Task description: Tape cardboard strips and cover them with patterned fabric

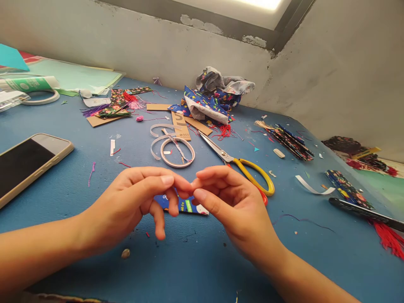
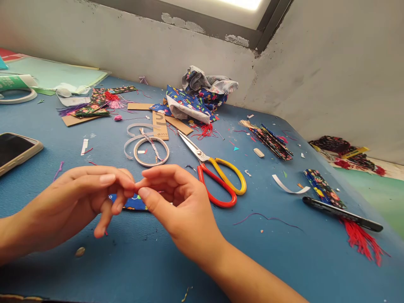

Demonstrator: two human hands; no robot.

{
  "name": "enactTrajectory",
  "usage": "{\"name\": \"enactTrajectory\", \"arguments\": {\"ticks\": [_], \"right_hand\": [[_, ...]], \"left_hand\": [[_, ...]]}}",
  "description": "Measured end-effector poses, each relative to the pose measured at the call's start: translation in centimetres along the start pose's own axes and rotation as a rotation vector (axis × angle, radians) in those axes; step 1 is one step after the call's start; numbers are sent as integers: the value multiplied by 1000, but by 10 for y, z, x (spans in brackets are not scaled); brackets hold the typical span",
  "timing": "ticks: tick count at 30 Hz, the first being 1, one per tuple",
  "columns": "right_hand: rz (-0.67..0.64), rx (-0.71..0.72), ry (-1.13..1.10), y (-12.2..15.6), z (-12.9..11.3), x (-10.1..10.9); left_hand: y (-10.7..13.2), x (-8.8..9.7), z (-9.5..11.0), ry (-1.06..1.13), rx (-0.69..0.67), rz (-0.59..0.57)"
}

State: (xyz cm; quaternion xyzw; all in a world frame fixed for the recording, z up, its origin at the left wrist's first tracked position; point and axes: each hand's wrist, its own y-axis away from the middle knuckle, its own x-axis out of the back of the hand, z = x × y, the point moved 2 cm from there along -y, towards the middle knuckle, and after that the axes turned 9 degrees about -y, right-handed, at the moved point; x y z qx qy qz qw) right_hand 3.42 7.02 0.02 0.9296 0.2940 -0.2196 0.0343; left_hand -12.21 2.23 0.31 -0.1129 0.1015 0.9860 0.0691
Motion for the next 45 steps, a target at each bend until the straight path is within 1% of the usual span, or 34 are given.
{"name": "enactTrajectory", "arguments": {"ticks": [4,12,28,33,38,42,45], "right_hand": [[-11,-3,-29,1,0,0],[-9,5,-25,2,0,0],[-45,3,-54,4,0,1],[-29,3,-61,3,0,1],[3,10,-42,3,0,0],[10,30,-34,4,0,1],[10,36,-45,4,0,1]], "left_hand": [[0,-1,0,-59,18,24],[1,-3,2,-73,-51,41],[2,-2,0,-26,-70,8],[1,-1,0,-39,-68,9],[4,-1,0,-85,-92,38],[4,-2,0,-114,-70,58],[2,-1,-1,-112,-30,86]]}}
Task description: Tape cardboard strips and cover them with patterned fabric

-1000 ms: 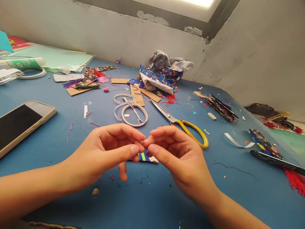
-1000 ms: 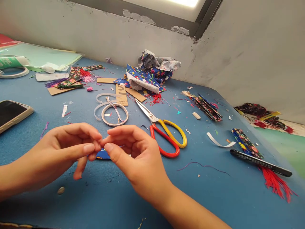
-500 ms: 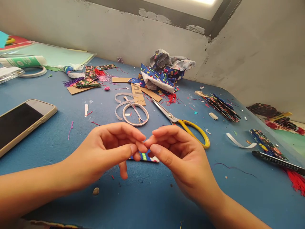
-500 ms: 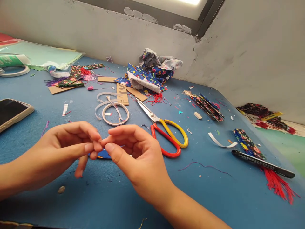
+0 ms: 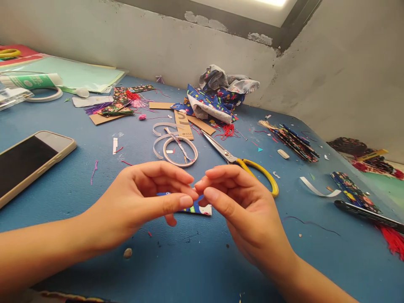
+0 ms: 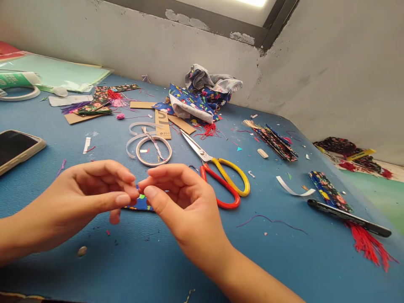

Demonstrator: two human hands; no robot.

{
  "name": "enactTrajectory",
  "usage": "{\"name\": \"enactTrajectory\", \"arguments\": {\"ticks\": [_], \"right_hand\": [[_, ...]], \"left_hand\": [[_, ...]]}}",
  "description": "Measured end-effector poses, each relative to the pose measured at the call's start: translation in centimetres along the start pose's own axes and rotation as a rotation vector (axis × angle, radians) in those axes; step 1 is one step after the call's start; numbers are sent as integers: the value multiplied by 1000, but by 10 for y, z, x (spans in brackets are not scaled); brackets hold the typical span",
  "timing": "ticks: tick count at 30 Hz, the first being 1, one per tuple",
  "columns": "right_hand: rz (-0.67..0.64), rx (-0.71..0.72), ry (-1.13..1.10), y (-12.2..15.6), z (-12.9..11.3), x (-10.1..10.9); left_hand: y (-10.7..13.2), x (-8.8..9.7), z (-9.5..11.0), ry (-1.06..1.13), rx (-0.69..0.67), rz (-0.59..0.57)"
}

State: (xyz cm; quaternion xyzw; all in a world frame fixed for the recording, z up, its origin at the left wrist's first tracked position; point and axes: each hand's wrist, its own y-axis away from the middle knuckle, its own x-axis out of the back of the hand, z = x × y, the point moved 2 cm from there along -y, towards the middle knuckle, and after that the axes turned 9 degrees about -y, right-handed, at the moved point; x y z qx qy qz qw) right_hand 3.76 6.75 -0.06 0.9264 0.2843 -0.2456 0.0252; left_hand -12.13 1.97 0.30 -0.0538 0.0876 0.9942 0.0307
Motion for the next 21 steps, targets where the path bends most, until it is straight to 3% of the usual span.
{"name": "enactTrajectory", "arguments": {"ticks": [9,21], "right_hand": [[8,3,-6,-3,1,1],[33,46,-15,-9,0,5]], "left_hand": [[1,1,0,-10,85,16],[0,1,3,28,56,-42]]}}
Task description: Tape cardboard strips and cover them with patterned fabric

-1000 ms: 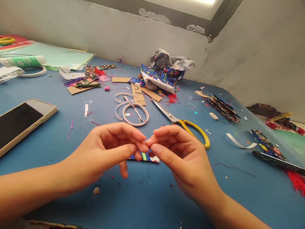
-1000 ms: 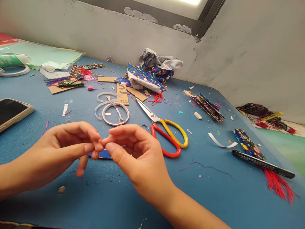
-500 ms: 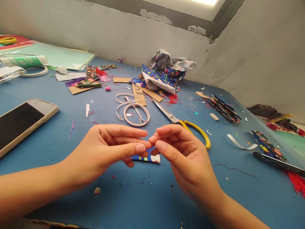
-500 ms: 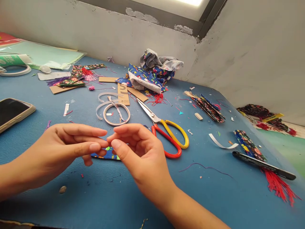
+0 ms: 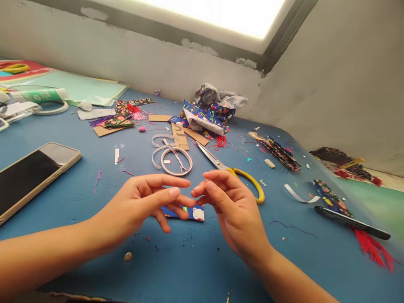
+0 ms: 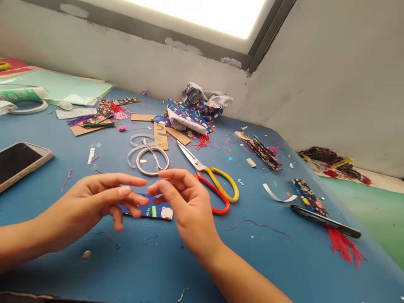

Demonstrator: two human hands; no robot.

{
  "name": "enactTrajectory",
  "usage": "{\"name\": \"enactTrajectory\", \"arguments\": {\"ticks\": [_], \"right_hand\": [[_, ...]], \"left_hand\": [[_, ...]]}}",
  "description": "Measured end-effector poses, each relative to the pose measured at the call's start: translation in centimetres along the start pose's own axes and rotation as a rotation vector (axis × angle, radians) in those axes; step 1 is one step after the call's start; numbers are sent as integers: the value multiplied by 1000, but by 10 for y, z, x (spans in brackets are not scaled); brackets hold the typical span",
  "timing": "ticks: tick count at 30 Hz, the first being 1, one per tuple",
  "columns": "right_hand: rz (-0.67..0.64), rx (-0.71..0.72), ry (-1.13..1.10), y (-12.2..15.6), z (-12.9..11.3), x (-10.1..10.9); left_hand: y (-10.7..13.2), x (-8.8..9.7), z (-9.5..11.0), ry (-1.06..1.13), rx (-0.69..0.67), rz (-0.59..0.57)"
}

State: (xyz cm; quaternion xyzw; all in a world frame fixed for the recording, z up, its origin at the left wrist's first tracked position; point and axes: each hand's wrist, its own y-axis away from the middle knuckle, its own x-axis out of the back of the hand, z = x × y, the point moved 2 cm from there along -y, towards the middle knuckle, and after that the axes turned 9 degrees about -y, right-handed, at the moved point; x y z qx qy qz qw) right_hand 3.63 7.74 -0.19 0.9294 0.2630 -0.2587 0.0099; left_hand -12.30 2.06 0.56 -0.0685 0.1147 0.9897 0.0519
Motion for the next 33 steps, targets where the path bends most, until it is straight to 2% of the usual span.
{"name": "enactTrajectory", "arguments": {"ticks": [4,7,10,12,14,15,17,18,20,21,23,26,28,33], "right_hand": [[49,32,23,-7,-1,5],[67,92,63,-13,-4,7],[76,144,149,-12,-11,7],[43,153,216,-5,-15,5],[-44,163,340,9,-18,5],[-94,168,447,17,-19,7],[-148,175,742,35,-19,17],[-143,171,890,45,-19,25],[-83,166,1072,62,-19,45],[-48,159,1103,71,-19,55],[34,142,1115,87,-19,73],[176,151,1075,106,-19,91],[241,166,1035,112,-19,96],[313,173,945,111,-19,99]], "left_hand": [[0,2,-1,-240,-19,-4],[-2,3,-2,-442,-110,-9],[6,-6,2,-526,-226,-46],[21,-18,2,-511,-240,-98],[42,-34,-8,-425,-163,-224],[53,-41,-19,-335,-67,-305],[74,-50,-51,-130,124,-392],[83,-50,-68,-76,174,-386],[96,-40,-101,95,315,-213],[101,-32,-113,210,339,-95],[110,-14,-122,353,302,37],[120,11,-112,514,285,253],[123,20,-101,552,283,367],[123,19,-89,544,274,481]]}}
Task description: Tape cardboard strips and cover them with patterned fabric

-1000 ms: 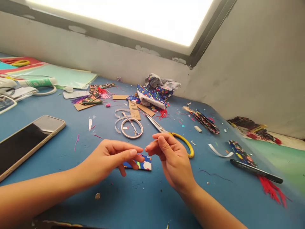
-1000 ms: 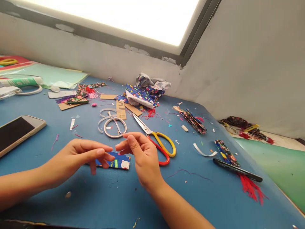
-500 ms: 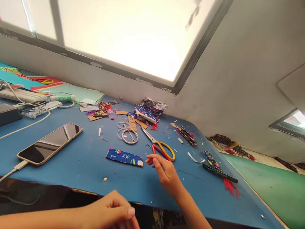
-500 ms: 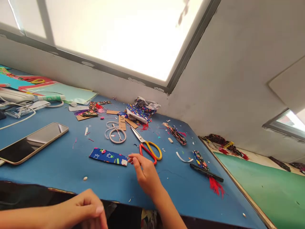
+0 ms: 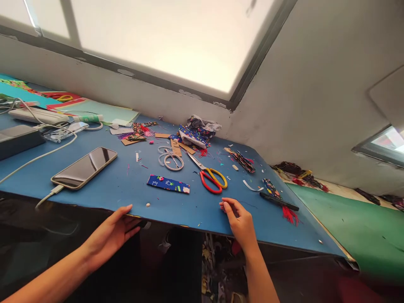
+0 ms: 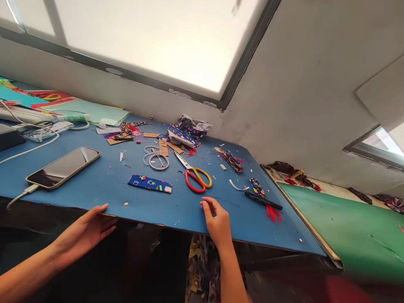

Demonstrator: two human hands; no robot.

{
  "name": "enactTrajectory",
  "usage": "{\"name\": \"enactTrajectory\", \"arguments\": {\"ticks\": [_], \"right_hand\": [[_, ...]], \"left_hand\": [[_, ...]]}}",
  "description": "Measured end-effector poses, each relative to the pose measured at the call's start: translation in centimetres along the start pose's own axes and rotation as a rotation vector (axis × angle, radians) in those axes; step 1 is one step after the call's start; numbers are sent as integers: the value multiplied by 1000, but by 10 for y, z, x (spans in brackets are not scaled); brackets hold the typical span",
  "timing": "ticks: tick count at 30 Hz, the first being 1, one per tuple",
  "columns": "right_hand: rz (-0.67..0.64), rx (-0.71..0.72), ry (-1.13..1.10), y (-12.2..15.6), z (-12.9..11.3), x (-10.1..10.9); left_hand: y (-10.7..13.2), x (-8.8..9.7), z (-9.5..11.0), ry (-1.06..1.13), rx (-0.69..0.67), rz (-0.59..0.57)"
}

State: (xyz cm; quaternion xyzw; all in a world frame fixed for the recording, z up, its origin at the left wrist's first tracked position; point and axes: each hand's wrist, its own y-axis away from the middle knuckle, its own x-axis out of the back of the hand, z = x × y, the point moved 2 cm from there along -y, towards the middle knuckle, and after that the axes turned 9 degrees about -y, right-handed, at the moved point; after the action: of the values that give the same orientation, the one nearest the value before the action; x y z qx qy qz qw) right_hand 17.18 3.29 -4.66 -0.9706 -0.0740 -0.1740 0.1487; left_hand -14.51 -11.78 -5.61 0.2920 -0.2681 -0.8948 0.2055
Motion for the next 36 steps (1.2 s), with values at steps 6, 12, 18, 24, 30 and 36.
{"name": "enactTrajectory", "arguments": {"ticks": [6,12,18,24,30,36], "right_hand": [[86,12,-81,-2,3,1],[112,8,-142,-2,-2,3],[112,-25,-170,-2,-2,6],[118,-60,-183,-2,2,9],[121,-69,-186,-1,2,10],[80,-73,-222,-1,3,11]], "left_hand": [[4,-1,-1,-11,10,54],[13,1,6,-44,47,36],[27,13,2,-97,18,72],[36,21,-8,-202,-81,137],[-3,39,-26,-633,-279,163],[-86,56,-52,-911,-259,301]]}}
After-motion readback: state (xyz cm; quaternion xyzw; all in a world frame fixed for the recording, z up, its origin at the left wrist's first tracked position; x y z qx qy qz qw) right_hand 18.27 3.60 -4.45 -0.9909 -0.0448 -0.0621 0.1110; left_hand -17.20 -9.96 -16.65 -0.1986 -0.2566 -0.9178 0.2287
